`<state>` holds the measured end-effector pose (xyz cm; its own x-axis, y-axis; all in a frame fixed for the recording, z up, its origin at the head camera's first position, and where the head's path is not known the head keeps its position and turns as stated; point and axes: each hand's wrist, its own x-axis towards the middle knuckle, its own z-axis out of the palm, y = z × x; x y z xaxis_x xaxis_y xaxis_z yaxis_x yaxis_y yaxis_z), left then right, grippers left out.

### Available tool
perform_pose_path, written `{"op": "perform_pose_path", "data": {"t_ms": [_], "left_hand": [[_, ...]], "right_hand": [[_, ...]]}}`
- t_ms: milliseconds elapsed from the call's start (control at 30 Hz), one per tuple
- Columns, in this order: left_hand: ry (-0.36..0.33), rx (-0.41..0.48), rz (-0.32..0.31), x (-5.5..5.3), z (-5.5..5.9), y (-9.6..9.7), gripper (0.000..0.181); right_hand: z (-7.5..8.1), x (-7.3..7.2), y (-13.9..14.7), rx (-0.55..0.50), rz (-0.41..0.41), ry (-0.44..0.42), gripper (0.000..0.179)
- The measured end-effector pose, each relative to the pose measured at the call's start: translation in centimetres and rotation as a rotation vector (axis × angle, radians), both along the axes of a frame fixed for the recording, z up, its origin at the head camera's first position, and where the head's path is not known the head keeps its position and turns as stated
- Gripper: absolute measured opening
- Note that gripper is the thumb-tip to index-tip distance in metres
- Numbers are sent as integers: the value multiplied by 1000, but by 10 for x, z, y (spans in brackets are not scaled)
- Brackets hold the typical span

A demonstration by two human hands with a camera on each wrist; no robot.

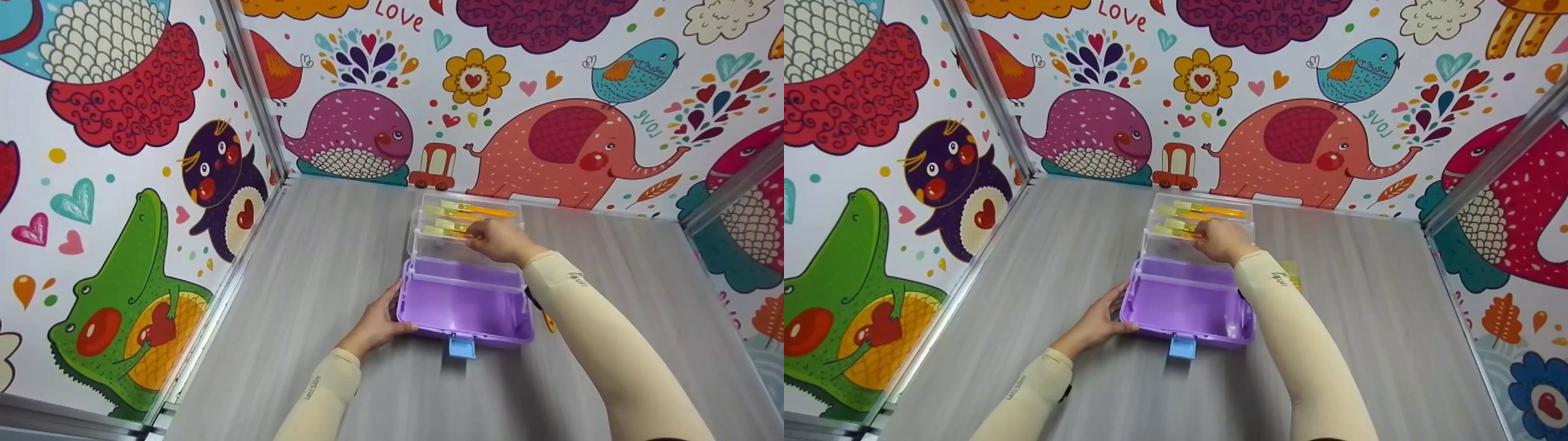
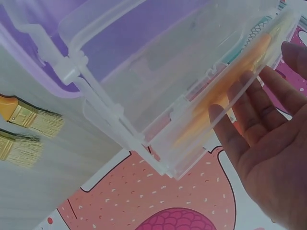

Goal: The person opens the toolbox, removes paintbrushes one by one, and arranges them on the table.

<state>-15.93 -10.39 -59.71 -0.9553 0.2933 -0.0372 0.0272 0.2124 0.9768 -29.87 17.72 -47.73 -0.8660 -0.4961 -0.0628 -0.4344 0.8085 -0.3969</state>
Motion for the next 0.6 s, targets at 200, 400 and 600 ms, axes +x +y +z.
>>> {"op": "perform_pose_path", "data": {"t_ms": [200,400,600], "left_hand": [[-2,2,-1,0,0,-1,104],[-9,0,-7,0,0,-1,104],[-20,9,-12,0,1,0,104]], "right_hand": [[-4,-2,-2,35,17,46,29],[-3,-1,-3,25,5,28,30],[-5,1,-3,7,3,44,30]]}}
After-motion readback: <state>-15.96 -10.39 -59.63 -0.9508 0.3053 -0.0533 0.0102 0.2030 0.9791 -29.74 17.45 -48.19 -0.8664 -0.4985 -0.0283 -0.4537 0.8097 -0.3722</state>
